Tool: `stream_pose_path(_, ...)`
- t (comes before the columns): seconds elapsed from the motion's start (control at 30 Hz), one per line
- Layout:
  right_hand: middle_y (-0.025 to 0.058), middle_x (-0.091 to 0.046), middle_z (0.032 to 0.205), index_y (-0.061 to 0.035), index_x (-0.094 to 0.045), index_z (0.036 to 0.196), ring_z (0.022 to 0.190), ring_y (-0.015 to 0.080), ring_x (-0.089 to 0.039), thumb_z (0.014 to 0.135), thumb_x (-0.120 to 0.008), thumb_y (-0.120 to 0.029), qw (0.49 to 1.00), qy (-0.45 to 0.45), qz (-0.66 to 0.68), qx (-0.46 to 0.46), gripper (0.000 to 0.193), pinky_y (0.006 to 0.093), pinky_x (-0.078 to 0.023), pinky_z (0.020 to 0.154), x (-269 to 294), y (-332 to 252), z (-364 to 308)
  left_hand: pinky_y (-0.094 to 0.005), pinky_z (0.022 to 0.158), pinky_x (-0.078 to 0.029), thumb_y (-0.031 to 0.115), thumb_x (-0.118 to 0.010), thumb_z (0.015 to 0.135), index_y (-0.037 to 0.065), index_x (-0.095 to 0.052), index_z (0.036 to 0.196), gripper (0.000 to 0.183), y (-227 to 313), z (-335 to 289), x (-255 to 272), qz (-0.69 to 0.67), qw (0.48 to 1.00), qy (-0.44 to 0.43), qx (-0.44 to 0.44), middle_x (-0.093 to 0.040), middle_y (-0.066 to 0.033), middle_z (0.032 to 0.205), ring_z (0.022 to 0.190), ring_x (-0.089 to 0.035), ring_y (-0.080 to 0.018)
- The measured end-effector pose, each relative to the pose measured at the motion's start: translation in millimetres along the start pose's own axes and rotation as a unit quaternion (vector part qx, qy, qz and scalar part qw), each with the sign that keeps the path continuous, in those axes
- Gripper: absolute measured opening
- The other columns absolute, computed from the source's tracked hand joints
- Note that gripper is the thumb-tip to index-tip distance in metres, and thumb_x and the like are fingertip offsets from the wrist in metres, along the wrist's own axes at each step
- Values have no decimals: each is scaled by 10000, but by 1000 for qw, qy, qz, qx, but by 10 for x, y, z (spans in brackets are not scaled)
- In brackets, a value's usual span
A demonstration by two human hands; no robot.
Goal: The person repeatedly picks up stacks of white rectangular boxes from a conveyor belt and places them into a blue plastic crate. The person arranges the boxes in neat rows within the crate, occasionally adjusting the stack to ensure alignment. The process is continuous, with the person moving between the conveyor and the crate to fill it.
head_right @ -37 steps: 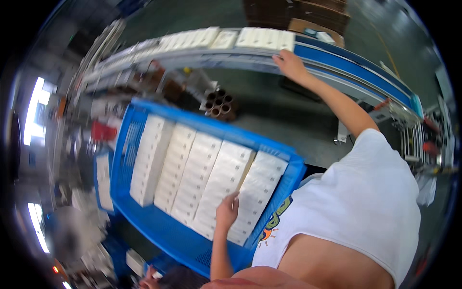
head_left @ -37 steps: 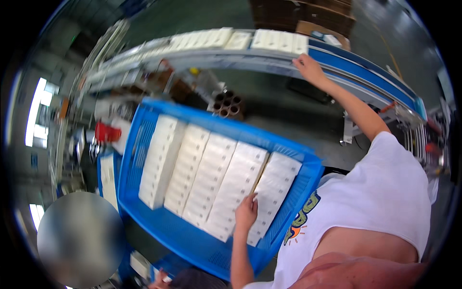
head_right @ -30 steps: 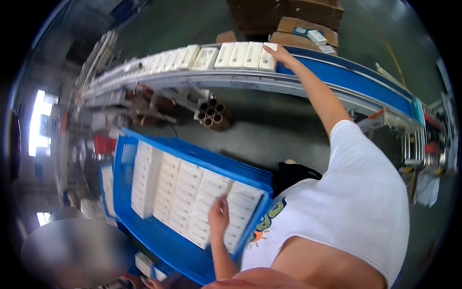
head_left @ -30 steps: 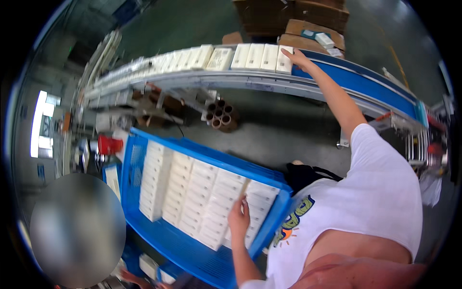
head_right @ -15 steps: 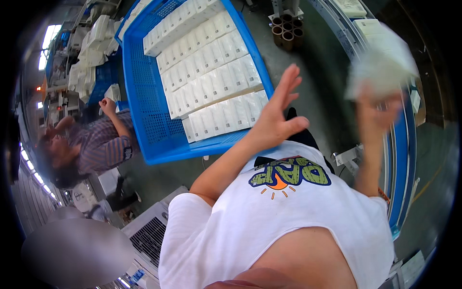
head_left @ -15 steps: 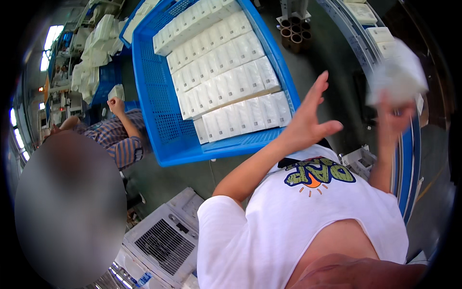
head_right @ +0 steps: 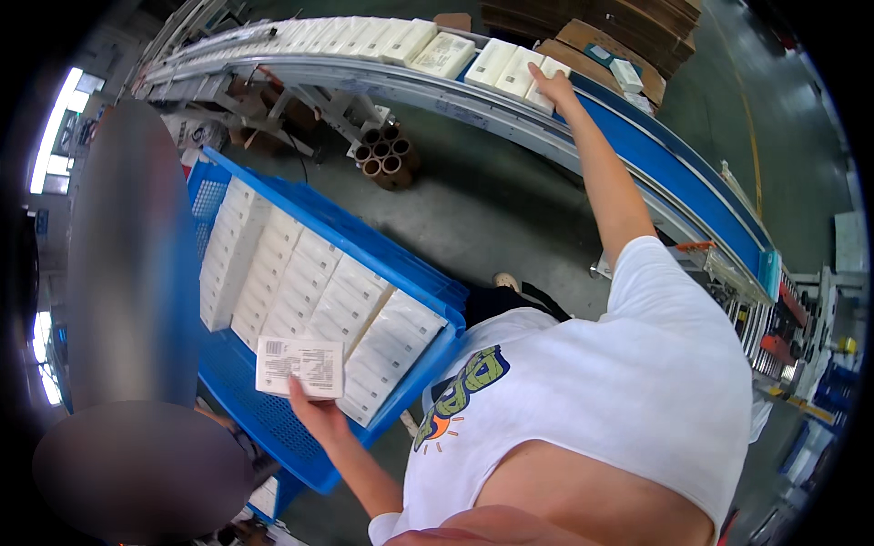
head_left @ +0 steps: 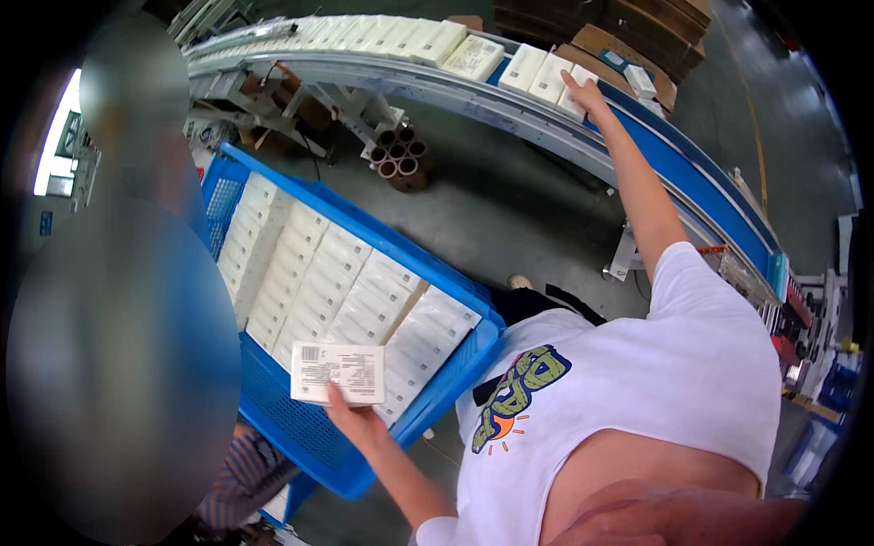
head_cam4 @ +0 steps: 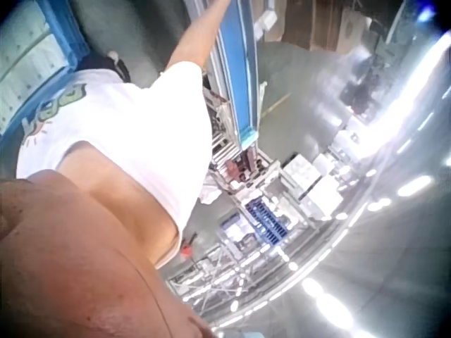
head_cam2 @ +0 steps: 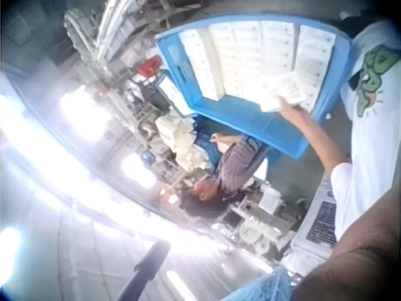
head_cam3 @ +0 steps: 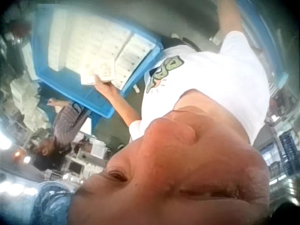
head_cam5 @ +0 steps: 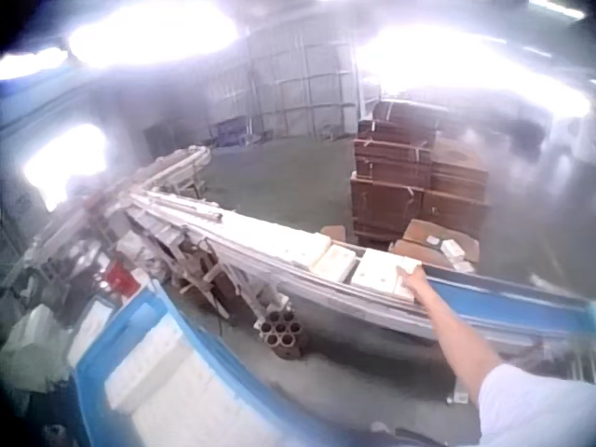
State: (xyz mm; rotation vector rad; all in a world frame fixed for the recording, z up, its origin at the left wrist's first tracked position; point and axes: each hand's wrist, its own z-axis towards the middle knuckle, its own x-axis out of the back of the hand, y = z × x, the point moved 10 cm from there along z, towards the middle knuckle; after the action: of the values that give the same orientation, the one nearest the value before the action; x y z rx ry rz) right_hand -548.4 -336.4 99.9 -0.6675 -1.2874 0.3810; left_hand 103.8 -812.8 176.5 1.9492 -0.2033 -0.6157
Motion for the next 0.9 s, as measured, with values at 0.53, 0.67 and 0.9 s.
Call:
stream_pose_path(0.53, 201, -488, 1137, 44, -412, 1208, 977, 266, -522, 765, -662, -445, 771, -466, 190, 390, 706, 328, -458, 796, -43, -4056, -5021, -357, 825, -468, 349, -671, 761, -40, -492, 1158, 584, 1167, -307, 2283, 522, 832, 185, -12, -603, -213, 1070, 983, -602, -300)
stream_pose_path(0.67, 276, -339, 1360, 79, -274, 1349, 1224, 353, -406, 787, -611, -471, 607, -731, 49, 307, 855, 376, -398, 958, -1286, -3640, -7556, -402, 739, -503, 436, -649, 717, -82, -524, 1035, 621, 1173, -83, 2207, 710, 681, 176, 31, -635, -246, 920, 864, -627, -370)
stream_pose_path(0.9, 307, -471, 1083, 75, -436, 1086, 1046, 420, -484, 858, -546, -378, 659, -687, 127, 280, 519, 435, -401, 883, -2399, -2725, -8811, -392, 750, -515, 414, -684, 680, -91, -524, 1070, 658, -117, 750, 2734, 790, 586, 14, 180, -620, -240, 996, 907, -633, -322)
